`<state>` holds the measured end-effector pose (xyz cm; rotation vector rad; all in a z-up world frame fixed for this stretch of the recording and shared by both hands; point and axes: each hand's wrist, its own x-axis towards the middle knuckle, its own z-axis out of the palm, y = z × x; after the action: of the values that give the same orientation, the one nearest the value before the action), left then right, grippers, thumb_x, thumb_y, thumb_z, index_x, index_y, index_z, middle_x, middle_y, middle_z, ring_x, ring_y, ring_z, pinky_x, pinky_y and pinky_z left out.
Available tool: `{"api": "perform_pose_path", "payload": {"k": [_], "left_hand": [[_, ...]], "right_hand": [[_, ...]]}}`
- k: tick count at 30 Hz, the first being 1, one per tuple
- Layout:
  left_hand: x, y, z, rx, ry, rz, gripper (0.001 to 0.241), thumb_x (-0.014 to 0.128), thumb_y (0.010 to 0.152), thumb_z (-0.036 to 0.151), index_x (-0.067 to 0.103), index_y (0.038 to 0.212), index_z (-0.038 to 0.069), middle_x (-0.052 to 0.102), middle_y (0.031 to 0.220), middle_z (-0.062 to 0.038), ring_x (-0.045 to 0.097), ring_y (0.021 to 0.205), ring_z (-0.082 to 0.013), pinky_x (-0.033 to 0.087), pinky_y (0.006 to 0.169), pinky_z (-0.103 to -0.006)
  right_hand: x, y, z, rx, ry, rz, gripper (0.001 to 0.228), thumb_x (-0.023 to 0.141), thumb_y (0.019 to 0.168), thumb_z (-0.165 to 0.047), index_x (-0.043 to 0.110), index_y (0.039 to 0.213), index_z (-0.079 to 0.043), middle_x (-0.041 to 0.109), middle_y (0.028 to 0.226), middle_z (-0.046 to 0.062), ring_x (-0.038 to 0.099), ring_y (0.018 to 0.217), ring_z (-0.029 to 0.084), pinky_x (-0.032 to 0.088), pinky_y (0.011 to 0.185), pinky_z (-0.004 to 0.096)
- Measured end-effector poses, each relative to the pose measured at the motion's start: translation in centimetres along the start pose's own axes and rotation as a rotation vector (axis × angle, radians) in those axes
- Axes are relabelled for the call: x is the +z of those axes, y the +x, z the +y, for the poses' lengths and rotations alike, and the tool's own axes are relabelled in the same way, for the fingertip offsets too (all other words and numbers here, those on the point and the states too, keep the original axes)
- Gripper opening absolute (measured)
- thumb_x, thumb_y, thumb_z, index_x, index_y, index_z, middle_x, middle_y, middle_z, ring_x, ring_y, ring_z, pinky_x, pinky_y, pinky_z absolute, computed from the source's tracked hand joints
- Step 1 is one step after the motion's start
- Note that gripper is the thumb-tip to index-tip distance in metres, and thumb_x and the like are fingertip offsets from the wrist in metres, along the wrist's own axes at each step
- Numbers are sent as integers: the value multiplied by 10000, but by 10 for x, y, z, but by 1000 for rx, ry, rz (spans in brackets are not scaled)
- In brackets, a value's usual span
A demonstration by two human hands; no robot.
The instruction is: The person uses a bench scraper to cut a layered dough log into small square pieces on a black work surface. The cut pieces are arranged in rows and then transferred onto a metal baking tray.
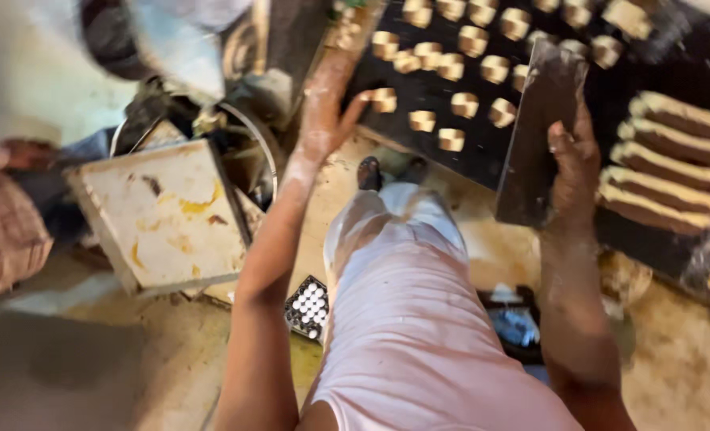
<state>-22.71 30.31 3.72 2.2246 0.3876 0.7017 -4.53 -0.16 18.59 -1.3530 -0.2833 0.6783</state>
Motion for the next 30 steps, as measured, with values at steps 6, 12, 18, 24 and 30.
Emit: {"api": "perform_pose_path", "payload": {"k": [6, 12, 18, 24, 30], "left_hand": [[23, 49, -8, 94, 109, -241, 876, 691, 1092, 410, 154, 1672, 34, 190, 1734, -239, 148, 1637, -424, 117, 1340, -548], [48, 57, -28, 246, 136, -302, 851, 539, 1118, 521, 60, 1702, 132, 108, 1756, -227, 102, 1659, -427, 26, 1305, -568], [55, 65, -41, 396, 141, -351, 825, 439, 1119, 554, -42, 1710, 238, 84, 1740, -249, 101, 1640, -464, -8, 1317, -653], [56, 59, -54, 387, 46, -395, 777, 386, 1102, 536, -16, 1700, 246, 118, 1725, -250, 115, 1627, -450, -41, 1305, -634], [54, 69, -52, 347, 34, -448, 738, 330, 1119, 523, 23, 1699, 186, 133, 1728, -233, 83, 1636, -397, -104, 1301, -606]], "right_hand": [[-79, -14, 81, -132, -234, 320, 703, 730, 1084, -294, 407, 1656, -45, 625, 1329, 2, 570, 1102, 70, 472, 990, 231], [-88, -11, 151, -238, -157, 513, 624, 730, 1095, -222, 400, 1585, -23, 615, 1165, -2, 513, 887, 29, 415, 768, 199], [-66, -3, 181, -292, -175, 803, 560, 683, 1094, -253, 430, 1524, 2, 572, 996, -47, 413, 725, 1, 317, 615, 156], [-49, -5, 213, -331, -311, 977, 509, 650, 1137, -301, 423, 1486, -9, 620, 1039, -11, 478, 724, 10, 363, 675, 165], [-39, 1, 219, -322, -375, 1043, 523, 646, 1101, -312, 418, 1452, 2, 617, 1184, 29, 561, 776, 22, 422, 701, 175]]}}
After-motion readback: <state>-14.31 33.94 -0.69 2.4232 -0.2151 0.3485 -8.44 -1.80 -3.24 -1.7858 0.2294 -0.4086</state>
